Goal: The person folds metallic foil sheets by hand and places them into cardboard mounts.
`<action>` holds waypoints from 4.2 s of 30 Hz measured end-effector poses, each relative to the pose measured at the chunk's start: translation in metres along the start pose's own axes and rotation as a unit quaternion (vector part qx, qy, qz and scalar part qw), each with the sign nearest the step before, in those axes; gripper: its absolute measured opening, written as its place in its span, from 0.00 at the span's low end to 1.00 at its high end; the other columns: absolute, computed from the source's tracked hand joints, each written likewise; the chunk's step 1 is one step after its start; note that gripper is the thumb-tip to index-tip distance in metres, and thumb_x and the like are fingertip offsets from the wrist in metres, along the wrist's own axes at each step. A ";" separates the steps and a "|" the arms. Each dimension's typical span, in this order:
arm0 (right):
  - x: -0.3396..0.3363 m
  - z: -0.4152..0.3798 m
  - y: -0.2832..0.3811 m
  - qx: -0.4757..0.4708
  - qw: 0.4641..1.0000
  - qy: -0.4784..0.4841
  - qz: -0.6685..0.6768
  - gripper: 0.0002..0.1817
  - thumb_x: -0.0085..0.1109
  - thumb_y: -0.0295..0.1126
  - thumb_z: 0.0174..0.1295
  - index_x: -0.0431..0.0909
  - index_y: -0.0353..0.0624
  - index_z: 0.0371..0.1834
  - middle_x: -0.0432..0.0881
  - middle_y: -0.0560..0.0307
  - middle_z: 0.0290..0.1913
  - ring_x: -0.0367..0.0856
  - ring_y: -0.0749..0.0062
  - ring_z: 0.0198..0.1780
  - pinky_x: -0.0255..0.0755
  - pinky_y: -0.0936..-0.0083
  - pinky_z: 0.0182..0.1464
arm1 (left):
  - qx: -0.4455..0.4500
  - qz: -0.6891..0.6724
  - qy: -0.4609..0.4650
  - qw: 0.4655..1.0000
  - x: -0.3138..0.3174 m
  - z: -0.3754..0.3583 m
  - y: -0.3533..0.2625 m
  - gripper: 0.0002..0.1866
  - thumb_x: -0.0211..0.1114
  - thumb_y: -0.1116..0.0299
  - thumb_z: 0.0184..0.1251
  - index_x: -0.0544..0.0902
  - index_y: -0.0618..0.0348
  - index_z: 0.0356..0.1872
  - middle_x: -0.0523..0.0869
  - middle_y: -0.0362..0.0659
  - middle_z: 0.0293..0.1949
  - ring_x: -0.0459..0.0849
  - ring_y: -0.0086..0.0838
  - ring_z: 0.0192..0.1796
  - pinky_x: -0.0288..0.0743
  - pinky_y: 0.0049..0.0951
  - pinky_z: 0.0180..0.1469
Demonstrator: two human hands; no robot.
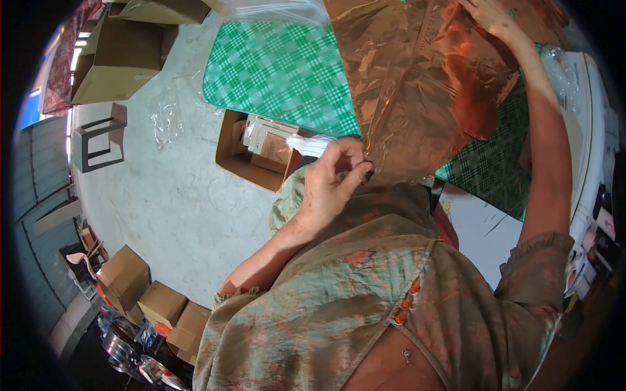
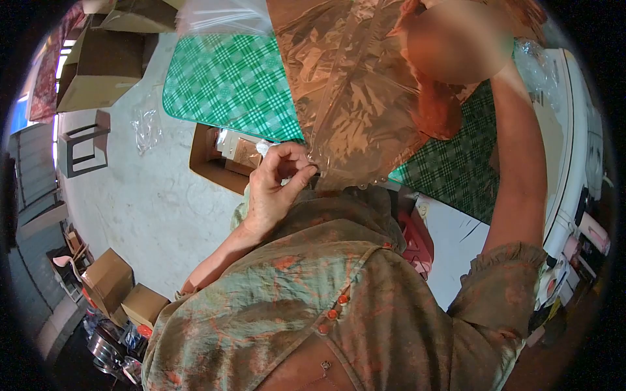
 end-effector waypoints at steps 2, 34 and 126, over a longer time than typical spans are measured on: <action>-0.001 0.000 0.001 0.004 1.000 0.000 0.002 0.17 0.49 0.42 0.75 0.81 0.41 0.50 0.85 0.42 0.52 0.81 0.41 0.58 0.74 0.50 0.58 | 0.002 0.006 -0.001 1.000 0.000 0.000 -0.001 0.18 0.74 0.81 0.68 0.80 0.63 0.56 0.86 0.37 0.41 0.87 0.18 0.45 0.84 0.23 0.52; 0.014 0.013 -0.011 -0.002 0.999 0.021 -0.036 0.17 0.49 0.41 0.75 0.81 0.38 0.44 0.85 0.39 0.46 0.83 0.39 0.52 0.75 0.48 0.54 | -0.326 -0.309 0.087 0.889 0.015 -0.002 0.029 0.20 0.50 0.58 0.88 0.80 0.68 0.54 0.90 0.52 0.46 0.90 0.35 0.41 0.88 0.35 0.45; 0.020 -0.212 0.221 -0.043 0.991 -0.078 0.100 0.39 0.77 0.42 0.55 0.76 0.54 0.73 0.69 0.54 0.76 0.63 0.51 0.78 0.55 0.41 0.75 | -0.257 -0.177 0.168 0.935 0.018 0.015 0.018 0.21 0.64 0.55 0.81 0.88 0.68 0.44 0.92 0.52 0.39 0.92 0.32 0.35 0.89 0.29 0.37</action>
Point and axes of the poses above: each hand's wrist, its own z-axis towards the middle knuckle, its own x-axis out of the palm, y = z × x, the point moved 7 cm from there along z, towards the middle knuckle
